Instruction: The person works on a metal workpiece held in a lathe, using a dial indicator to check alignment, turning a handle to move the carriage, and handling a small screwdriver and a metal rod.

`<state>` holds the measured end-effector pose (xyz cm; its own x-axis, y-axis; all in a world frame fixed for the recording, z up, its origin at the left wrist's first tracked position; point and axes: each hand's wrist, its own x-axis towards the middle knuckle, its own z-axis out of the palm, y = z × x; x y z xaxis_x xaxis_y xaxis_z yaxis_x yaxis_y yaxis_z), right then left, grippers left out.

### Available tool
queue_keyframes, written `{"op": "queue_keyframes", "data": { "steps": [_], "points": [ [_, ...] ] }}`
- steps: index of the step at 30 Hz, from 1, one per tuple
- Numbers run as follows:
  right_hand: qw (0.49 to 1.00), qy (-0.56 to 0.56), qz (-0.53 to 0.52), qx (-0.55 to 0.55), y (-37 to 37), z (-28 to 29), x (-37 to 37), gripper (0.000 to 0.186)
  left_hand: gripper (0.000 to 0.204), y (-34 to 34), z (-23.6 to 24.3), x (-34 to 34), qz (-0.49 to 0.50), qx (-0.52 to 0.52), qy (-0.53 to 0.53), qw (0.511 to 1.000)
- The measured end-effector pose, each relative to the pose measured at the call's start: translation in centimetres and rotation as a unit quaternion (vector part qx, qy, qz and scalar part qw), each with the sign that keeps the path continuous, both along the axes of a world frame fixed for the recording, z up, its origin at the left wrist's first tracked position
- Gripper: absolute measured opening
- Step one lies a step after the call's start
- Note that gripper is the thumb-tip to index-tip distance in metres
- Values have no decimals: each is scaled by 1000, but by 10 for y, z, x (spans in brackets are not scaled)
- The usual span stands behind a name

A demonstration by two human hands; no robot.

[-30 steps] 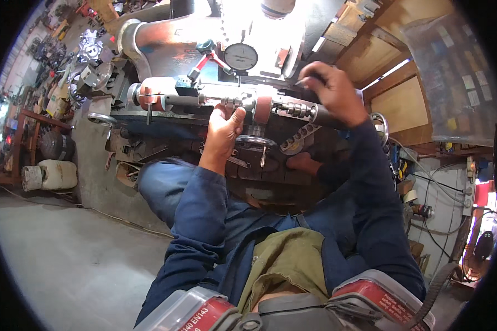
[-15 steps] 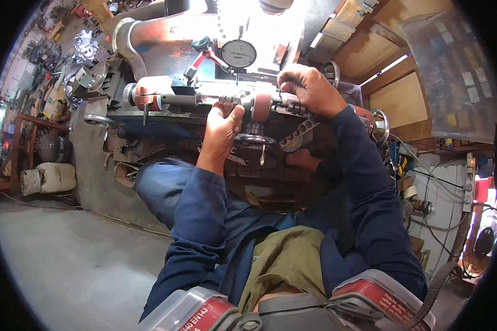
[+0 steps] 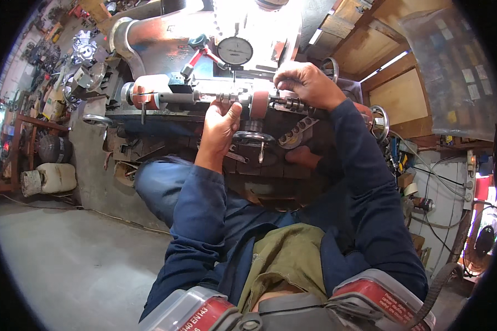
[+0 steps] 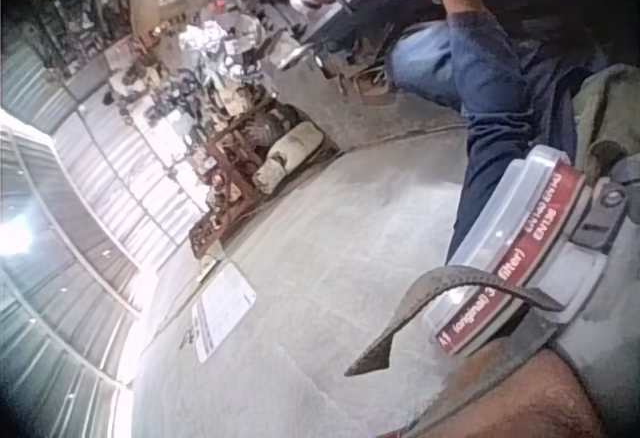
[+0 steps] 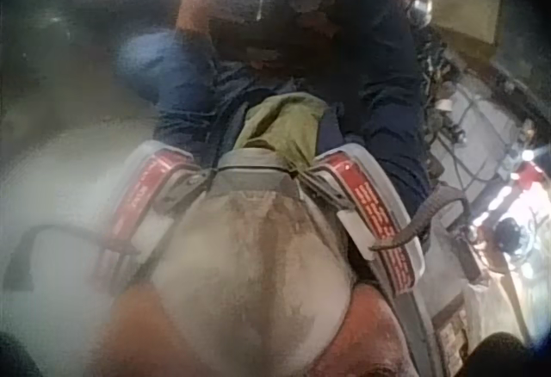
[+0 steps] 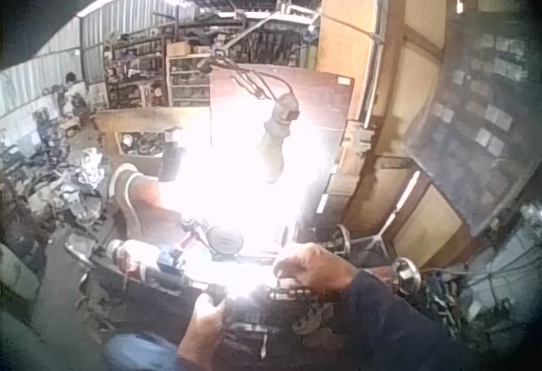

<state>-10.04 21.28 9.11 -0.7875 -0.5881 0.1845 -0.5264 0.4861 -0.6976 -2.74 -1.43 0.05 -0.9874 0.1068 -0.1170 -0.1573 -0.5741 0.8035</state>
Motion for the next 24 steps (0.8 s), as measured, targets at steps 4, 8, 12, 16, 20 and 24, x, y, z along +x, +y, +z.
{"op": "queue_keyframes", "data": {
  "steps": [4,8,12,16,20,24],
  "points": [
    [997,68,-29,9,-3,-3,7,7,25,1,0,0,6,3,11,1000],
    [994,89,-46,37,-7,1,11,8,24,0,-2,0,6,3,9,1000],
    [993,89,-53,61,-9,6,12,8,24,0,-1,1,10,-14,2,1000],
    [992,92,-62,56,-11,3,15,10,25,-1,-3,-1,-3,-6,30,1000],
    [990,105,-81,51,-12,-1,17,12,35,-1,-4,-1,-2,-3,28,1000],
    [989,103,-97,50,-16,1,21,13,38,0,-9,-1,14,6,21,1000]
  ]
}}
